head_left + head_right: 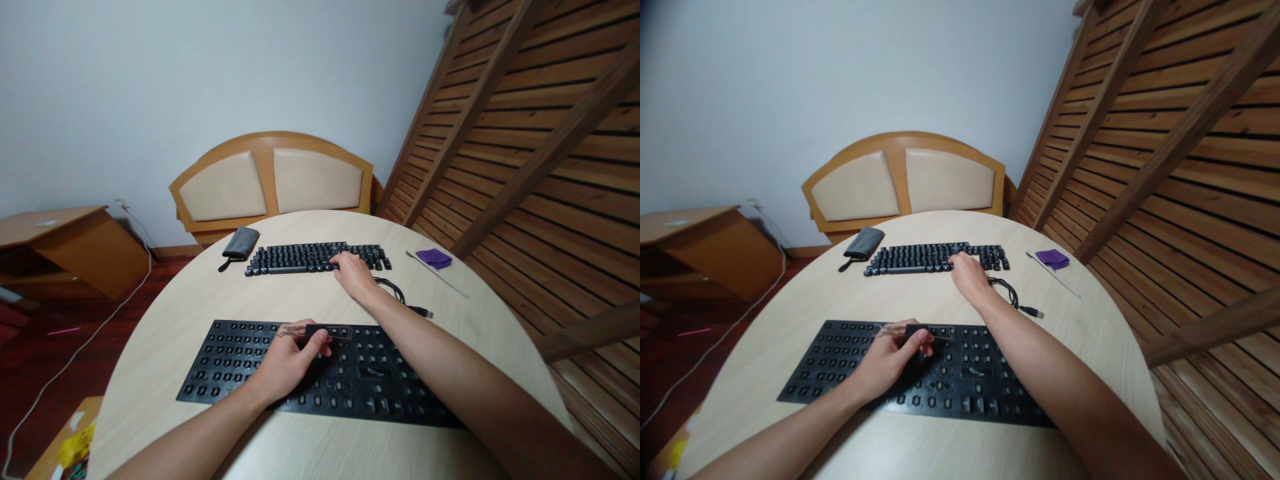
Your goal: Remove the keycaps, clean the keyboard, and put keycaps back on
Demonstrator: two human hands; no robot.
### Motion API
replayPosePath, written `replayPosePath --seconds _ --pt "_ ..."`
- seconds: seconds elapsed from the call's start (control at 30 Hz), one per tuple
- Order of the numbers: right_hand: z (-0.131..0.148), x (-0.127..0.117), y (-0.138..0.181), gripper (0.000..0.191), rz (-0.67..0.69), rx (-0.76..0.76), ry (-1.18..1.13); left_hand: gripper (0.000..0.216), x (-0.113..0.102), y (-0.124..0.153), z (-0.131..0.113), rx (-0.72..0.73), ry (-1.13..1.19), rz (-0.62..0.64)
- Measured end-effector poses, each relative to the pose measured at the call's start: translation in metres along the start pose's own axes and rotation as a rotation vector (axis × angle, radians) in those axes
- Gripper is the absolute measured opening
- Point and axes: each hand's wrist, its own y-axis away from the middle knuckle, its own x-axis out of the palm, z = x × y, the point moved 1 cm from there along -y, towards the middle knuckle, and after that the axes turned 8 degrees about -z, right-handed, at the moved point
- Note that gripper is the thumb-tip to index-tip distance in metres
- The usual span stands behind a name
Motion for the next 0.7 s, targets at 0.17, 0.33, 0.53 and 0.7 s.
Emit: replayPosePath --seconds 0.17,0.33,0.53,0.7 --pt "0.002 -0.016 0.0 0.035 -0.007 0.021 0.017 0.04 0.0 0.001 -0.002 0.026 -0.018 0.02" --pt "-0.007 -0.061 0.007 0.026 0.024 0.05 0.017 0.038 0.0 0.003 -0.006 0.084 -0.088 0.057" --pt "-0.006 -0.109 0.062 0.015 0.295 -0.228 -0.176 0.035 0.0 0.004 -0.008 0.148 -0.143 0.078" --pt "-0.003 -0.106 0.113 0.017 0.485 -0.428 -0.475 0.029 0.001 0.003 -0.01 0.158 -0.14 0.079"
